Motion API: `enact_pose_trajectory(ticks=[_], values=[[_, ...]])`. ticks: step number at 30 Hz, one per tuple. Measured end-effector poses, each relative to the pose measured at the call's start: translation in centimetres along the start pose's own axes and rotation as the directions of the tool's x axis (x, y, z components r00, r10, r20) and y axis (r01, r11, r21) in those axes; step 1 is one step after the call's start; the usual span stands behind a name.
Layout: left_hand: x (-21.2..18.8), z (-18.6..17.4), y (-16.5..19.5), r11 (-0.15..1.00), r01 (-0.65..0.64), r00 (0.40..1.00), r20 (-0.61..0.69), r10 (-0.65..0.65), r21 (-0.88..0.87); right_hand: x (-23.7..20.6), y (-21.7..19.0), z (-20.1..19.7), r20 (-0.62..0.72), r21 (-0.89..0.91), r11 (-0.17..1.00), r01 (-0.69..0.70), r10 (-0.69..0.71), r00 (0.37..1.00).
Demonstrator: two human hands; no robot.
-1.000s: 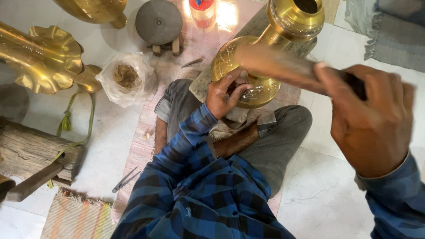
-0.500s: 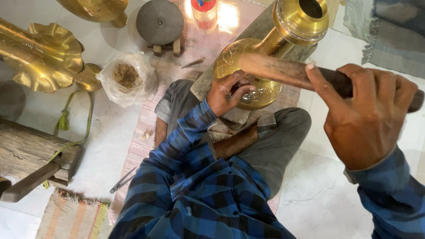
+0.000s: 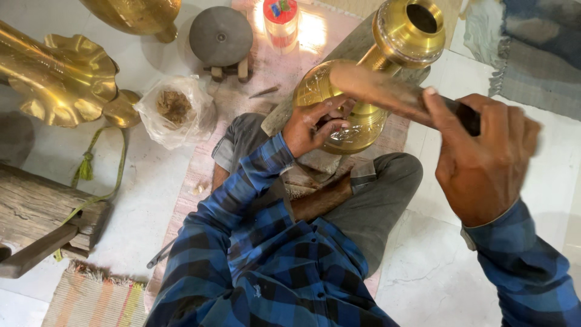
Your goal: The person sits on the floor holding a brass vase against a wooden block and engraves a decorative pattern into its surface, striking a chisel with a wooden mallet. They periodically reposition the vase and touch the engraved area with a finger before resuming chiseling.
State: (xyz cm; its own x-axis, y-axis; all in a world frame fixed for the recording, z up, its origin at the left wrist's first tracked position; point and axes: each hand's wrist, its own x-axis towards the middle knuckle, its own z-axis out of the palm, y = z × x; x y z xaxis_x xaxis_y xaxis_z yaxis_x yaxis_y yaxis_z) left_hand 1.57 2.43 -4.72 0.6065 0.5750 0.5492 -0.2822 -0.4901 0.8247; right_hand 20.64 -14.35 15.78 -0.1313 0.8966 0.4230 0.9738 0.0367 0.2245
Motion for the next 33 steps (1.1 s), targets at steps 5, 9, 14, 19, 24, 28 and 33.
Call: enact_pose_trajectory(ticks=[5, 9, 14, 19, 24, 28, 33], values=[[0.0, -0.2, -0.7, 0.993, 0.036, 0.998, 0.050, -0.042, 0.113, 0.2, -0.1, -0.2, 0.058, 0.148, 0.989, -0.009, 0.001, 0.998], [0.1, -0.4, -0.7, 0.998, 0.031, 0.998, 0.058, -0.034, 0.060, -0.2, -0.1, 0.1, 0.049, 0.299, 0.948, -0.110, 0.099, 0.994], [0.5, -0.6, -0.7, 0.995, -0.024, 0.996, 0.093, 0.016, 0.092, -0.8, -0.4, 0.6, 0.073, 0.199, 0.972, -0.122, 0.109, 0.991], [0.7, -1.0, -1.3, 0.993, -0.061, 0.990, 0.136, 0.047, 0.100, -0.9, -0.5, 0.9, 0.059, 0.473, 0.855, -0.215, 0.213, 0.975], [1.0, -1.4, -1.0, 0.995, -0.078, 0.984, 0.164, 0.066, 0.070, -1.7, -0.4, 1.7, 0.010, 0.345, 0.923, -0.172, 0.179, 0.984], [1.4, -1.7, -0.3, 0.991, -0.089, 0.980, 0.189, 0.070, 0.095, -1.9, -0.4, 1.9, 0.051, 0.446, 0.864, -0.232, 0.235, 0.971], [2.0, -1.7, -0.3, 0.997, -0.074, 0.973, 0.221, 0.065, 0.034, -1.5, -0.8, 1.4, 0.097, 0.651, 0.672, -0.353, 0.388, 0.916]])
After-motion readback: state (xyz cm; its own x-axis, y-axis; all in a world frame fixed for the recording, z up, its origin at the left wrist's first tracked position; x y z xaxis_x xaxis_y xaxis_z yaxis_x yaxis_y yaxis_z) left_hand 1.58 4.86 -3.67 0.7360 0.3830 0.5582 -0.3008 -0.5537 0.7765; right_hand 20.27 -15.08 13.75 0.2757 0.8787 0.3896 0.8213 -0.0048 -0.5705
